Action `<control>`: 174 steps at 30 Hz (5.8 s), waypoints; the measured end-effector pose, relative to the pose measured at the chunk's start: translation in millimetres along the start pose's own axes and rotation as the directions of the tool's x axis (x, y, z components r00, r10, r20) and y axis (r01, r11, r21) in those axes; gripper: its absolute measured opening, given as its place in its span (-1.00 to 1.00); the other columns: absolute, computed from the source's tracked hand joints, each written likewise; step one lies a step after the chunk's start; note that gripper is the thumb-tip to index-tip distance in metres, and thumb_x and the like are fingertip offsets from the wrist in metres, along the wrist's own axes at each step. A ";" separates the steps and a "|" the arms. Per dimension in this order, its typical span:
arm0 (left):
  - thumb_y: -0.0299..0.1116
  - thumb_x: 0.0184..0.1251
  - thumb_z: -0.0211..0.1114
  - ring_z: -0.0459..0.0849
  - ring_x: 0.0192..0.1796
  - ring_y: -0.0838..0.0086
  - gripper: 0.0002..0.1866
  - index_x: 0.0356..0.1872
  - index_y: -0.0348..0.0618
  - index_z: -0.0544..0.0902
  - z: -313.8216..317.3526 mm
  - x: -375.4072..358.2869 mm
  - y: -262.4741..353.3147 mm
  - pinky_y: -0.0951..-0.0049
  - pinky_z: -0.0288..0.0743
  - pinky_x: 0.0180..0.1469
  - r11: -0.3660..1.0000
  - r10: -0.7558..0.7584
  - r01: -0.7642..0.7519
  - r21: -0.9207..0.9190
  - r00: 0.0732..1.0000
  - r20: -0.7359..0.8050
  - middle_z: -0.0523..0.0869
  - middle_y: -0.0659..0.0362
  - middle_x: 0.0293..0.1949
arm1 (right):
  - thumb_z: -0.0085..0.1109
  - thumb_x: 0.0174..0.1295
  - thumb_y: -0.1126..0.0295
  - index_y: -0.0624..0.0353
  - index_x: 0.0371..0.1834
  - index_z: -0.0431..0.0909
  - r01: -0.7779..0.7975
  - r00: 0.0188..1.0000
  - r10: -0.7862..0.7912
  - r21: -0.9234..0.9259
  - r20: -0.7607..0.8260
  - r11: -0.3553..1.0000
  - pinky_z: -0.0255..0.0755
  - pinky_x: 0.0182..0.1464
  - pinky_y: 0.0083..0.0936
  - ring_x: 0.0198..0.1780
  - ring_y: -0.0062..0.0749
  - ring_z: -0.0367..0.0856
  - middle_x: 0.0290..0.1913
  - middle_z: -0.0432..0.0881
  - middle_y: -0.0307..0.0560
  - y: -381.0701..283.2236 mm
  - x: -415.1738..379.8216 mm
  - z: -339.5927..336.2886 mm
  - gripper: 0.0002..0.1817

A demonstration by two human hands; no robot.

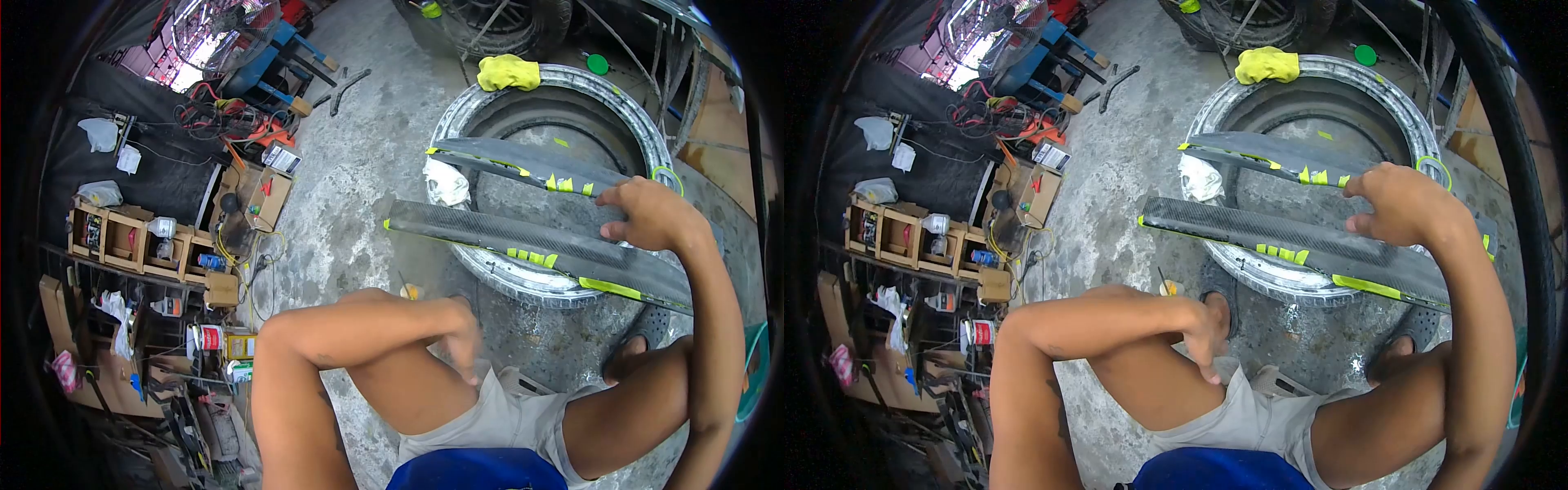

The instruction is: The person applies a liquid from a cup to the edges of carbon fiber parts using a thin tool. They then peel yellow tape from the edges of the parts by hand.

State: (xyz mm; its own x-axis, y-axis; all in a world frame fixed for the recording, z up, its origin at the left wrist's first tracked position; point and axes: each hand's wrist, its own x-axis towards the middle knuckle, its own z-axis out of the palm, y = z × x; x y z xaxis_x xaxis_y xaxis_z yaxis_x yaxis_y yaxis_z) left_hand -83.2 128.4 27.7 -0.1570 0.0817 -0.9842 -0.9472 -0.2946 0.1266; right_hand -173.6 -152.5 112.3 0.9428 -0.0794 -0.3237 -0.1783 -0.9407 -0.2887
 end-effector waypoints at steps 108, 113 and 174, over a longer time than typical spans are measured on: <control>0.07 0.47 0.21 0.66 0.15 -0.11 -0.32 0.38 -0.27 0.45 -57.1 -52.0 -6.5 0.00 0.49 0.21 0.963 0.249 -0.251 0.093 0.714 -0.655 0.71 -0.23 0.02 | 0.32 0.29 0.03 0.03 0.34 0.58 -0.049 0.992 0.055 -0.058 0.112 0.997 0.49 0.29 -0.17 0.26 0.03 0.62 0.20 0.68 0.11 19.8 14.8 15.3 -0.41; 0.07 0.47 0.21 0.66 0.16 -0.09 -0.31 0.40 -0.27 0.44 -57.7 -53.6 -5.2 0.00 0.50 0.22 0.968 0.231 -0.238 0.080 0.724 -0.650 0.71 -0.22 0.04 | 0.32 0.29 0.03 0.03 0.33 0.59 -0.049 0.993 0.054 -0.052 0.105 0.997 0.48 0.30 -0.16 0.26 0.04 0.62 0.20 0.68 0.11 19.7 14.6 16.3 -0.42; -0.12 0.73 -0.44 0.15 0.61 0.34 -0.45 0.67 0.31 -0.09 2.8 -99.1 37.8 0.27 -0.17 0.63 -0.294 0.954 -0.778 -0.555 -0.200 -0.224 0.12 0.05 0.60 | 0.38 0.24 0.17 0.22 0.20 0.62 -0.062 0.980 0.067 -0.033 0.186 0.998 0.43 0.32 -0.17 0.22 0.10 0.59 0.16 0.67 0.17 36.4 29.5 33.6 -0.48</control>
State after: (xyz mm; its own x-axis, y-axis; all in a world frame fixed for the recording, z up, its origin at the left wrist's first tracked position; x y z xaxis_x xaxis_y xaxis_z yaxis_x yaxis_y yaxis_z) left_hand -104.2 111.8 130.4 -0.8093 -0.5107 0.2902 0.5556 -0.5052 0.6604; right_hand -161.8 -177.9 62.0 0.8599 -0.0800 -0.5041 -0.2275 -0.9442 -0.2383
